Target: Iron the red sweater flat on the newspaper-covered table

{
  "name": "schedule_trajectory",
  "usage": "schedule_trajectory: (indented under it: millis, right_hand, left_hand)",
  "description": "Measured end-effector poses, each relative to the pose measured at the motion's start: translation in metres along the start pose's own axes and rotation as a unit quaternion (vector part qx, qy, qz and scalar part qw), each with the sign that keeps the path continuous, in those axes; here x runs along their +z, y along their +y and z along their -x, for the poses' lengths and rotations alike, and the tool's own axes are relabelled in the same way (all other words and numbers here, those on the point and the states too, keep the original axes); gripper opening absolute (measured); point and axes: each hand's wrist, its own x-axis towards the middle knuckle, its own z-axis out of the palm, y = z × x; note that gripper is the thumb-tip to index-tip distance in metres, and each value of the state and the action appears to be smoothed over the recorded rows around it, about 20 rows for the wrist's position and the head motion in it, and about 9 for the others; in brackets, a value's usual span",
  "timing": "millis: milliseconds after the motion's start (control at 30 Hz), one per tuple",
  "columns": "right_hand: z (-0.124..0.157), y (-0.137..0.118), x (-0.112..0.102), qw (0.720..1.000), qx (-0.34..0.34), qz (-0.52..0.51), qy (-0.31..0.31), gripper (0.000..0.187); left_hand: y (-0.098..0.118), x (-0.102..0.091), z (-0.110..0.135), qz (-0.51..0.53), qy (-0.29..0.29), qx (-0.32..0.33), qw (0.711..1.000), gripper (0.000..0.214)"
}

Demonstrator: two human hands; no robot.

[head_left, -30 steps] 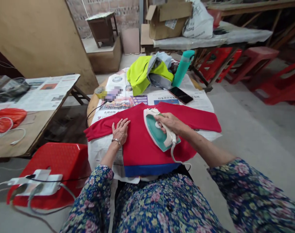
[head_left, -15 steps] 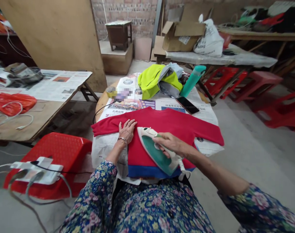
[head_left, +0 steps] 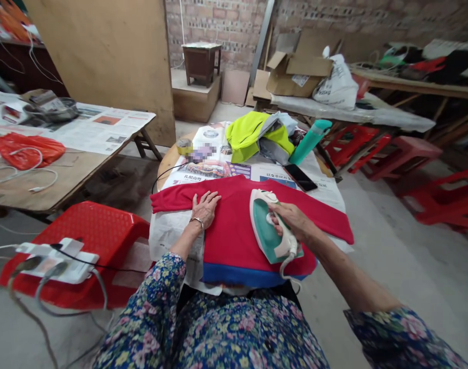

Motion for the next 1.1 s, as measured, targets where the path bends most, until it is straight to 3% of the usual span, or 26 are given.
schedule_trajectory:
  millis: [100,200,267,333,400,533,633,700,900,1000,1100]
  right_hand:
    - [0.020,0.015,0.014,0.993,-0.017,0.047,-0.102,0.039]
    - [0.039,0.030,0.030,0.965,-0.044,0.098,-0.238,0.049]
    - [0.045,0.035,0.033,0.954,-0.050,0.104,-0.277,0.053]
    - [0.044,0.037,0.028,0.952,-0.058,0.116,-0.277,0.054]
    - [0.037,0.034,0.015,0.961,-0.066,0.122,-0.238,0.053]
    - [0.015,0.025,-0.009,0.998,-0.032,0.032,-0.039,0.045]
    - [0.010,0.022,-0.015,1.000,-0.008,-0.010,0.020,0.040]
    - [0.018,0.026,-0.014,1.000,-0.009,-0.003,-0.012,0.043]
    - [0.053,0.047,-0.009,0.966,-0.028,0.106,-0.235,0.051]
    - [0.054,0.051,-0.009,0.964,-0.037,0.104,-0.243,0.050]
    - [0.038,0.045,-0.007,0.983,-0.041,0.042,-0.176,0.052]
  left_hand:
    - [0.000,-0.001,0.000,-0.005,-0.003,-0.009,1.000,0.057]
    - [-0.001,-0.001,-0.001,0.000,0.000,-0.011,1.000,0.054]
    - [-0.002,-0.002,-0.002,0.007,0.006,-0.004,1.000,0.052]
    - [-0.002,-0.003,-0.002,0.011,0.011,-0.001,1.000,0.051]
    - [0.000,-0.004,-0.002,0.009,0.010,-0.005,1.000,0.051]
    - [0.003,-0.006,-0.001,0.005,0.006,-0.011,1.000,0.051]
    - [0.004,-0.006,0.000,0.006,0.010,-0.005,1.000,0.049]
    - [0.004,-0.007,0.000,0.005,0.012,-0.006,1.000,0.048]
    - [0.003,-0.018,0.004,0.028,0.062,-0.011,0.998,0.037]
    - [-0.005,-0.030,0.020,0.025,0.172,-0.072,0.982,0.035]
    - [-0.025,-0.042,0.043,-0.009,0.304,-0.219,0.927,0.037]
